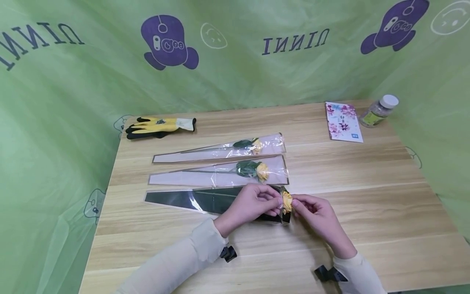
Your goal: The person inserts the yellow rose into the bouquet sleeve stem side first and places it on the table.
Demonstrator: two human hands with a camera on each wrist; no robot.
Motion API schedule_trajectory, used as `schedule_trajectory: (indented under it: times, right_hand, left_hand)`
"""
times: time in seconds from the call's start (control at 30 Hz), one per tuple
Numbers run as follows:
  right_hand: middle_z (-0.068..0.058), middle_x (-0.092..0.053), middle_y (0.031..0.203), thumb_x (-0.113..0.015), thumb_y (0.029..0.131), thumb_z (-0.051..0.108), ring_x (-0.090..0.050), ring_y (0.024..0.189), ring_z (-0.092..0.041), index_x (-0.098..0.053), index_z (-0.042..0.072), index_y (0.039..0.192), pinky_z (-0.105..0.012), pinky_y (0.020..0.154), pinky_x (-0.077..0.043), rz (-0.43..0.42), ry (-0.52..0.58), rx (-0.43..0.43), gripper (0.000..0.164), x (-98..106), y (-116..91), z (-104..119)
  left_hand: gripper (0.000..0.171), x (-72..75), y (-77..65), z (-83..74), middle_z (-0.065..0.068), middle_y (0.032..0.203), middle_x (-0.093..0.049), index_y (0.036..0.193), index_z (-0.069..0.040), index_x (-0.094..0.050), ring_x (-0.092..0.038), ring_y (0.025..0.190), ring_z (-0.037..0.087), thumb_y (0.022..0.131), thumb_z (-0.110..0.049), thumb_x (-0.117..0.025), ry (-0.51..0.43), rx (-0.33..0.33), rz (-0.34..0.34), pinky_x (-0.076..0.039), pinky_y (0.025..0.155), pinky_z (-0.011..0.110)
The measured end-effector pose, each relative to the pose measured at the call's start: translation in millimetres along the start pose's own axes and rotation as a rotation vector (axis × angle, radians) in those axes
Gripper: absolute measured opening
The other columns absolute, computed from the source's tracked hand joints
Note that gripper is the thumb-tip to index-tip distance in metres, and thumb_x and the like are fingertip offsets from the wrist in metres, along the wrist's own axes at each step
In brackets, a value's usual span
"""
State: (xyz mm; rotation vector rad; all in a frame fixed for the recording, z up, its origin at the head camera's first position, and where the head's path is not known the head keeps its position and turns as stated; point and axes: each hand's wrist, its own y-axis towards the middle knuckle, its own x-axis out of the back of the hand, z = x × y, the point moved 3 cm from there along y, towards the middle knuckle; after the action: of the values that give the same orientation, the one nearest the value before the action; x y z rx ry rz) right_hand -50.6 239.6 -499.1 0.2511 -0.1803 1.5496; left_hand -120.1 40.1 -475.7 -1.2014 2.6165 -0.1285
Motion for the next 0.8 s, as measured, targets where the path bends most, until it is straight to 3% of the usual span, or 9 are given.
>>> schedule_trajectory:
  times: [0.07,0.2,0.37,0.53,0.63,0.8]
  right_hand:
    - [-0.012,-0.074,0.088,-0.068,0.095,-0.002,-0.069,0.072,-0.019,-0.072,-0.006,0.109,-0.023,0.062,-0.059,-0.028,0.013,0.021,0.015,0.2,-0.3,-0.4]
    - [-0.011,-0.07,0.081,-0.074,0.087,-0.009,-0.059,0.062,-0.013,-0.073,0.001,0.098,-0.019,0.051,-0.05,-0.097,-0.019,0.116,0.014,-0.9,0.3,4.7]
    - [-0.008,-0.069,0.081,-0.074,0.083,-0.018,-0.045,0.054,-0.015,-0.075,0.004,0.095,-0.026,0.043,-0.037,-0.084,-0.125,0.267,0.025,-9.2,2.5,16.2]
    - [-0.007,-0.073,0.093,-0.072,0.085,-0.017,-0.05,0.06,-0.011,-0.076,0.002,0.103,-0.021,0.048,-0.043,-0.055,-0.117,0.262,0.027,-10.4,0.3,16.4]
    - [-0.007,-0.073,0.096,-0.067,0.09,-0.015,-0.057,0.058,-0.013,-0.073,-0.001,0.114,-0.021,0.048,-0.05,0.011,-0.04,0.224,0.028,-8.9,-1.5,11.1]
    - [-0.013,-0.066,0.094,-0.06,0.097,-0.009,-0.057,0.049,-0.025,-0.065,-0.002,0.126,-0.031,0.04,-0.052,0.251,0.085,0.232,0.03,-16.5,0.8,6.0]
  left_hand:
    - [0.008,-0.5,0.6,0.0,0.013,0.081,-0.072,0.098,0.007,-0.072,-0.071,0.069,0.017,0.092,0.001,-0.073,-0.001,0.0,0.001,-0.064,0.068,0.034]
    - [0.008,-1.9,1.5,0.3,0.013,0.081,-0.072,0.097,0.008,-0.071,-0.071,0.069,0.017,0.092,0.001,-0.073,-0.011,-0.003,0.003,-0.064,0.068,0.034]
    - [0.009,-3.7,2.7,0.5,0.013,0.081,-0.072,0.097,0.008,-0.071,-0.071,0.069,0.016,0.093,0.0,-0.073,-0.01,-0.019,0.013,-0.064,0.068,0.034]
    - [0.01,-2.2,3.8,0.4,0.012,0.082,-0.073,0.098,0.007,-0.072,-0.071,0.07,0.017,0.093,-0.002,-0.073,-0.01,-0.028,0.01,-0.064,0.069,0.034]
    - [0.01,-1.3,3.5,-0.2,0.012,0.082,-0.073,0.098,0.006,-0.072,-0.072,0.07,0.017,0.093,-0.002,-0.074,-0.015,-0.021,-0.001,-0.064,0.069,0.034]
    - [0.011,-4.7,2.4,-3.1,0.013,0.084,-0.073,0.099,0.008,-0.071,-0.072,0.07,0.016,0.092,-0.001,-0.074,-0.047,-0.028,-0.001,-0.064,0.068,0.033]
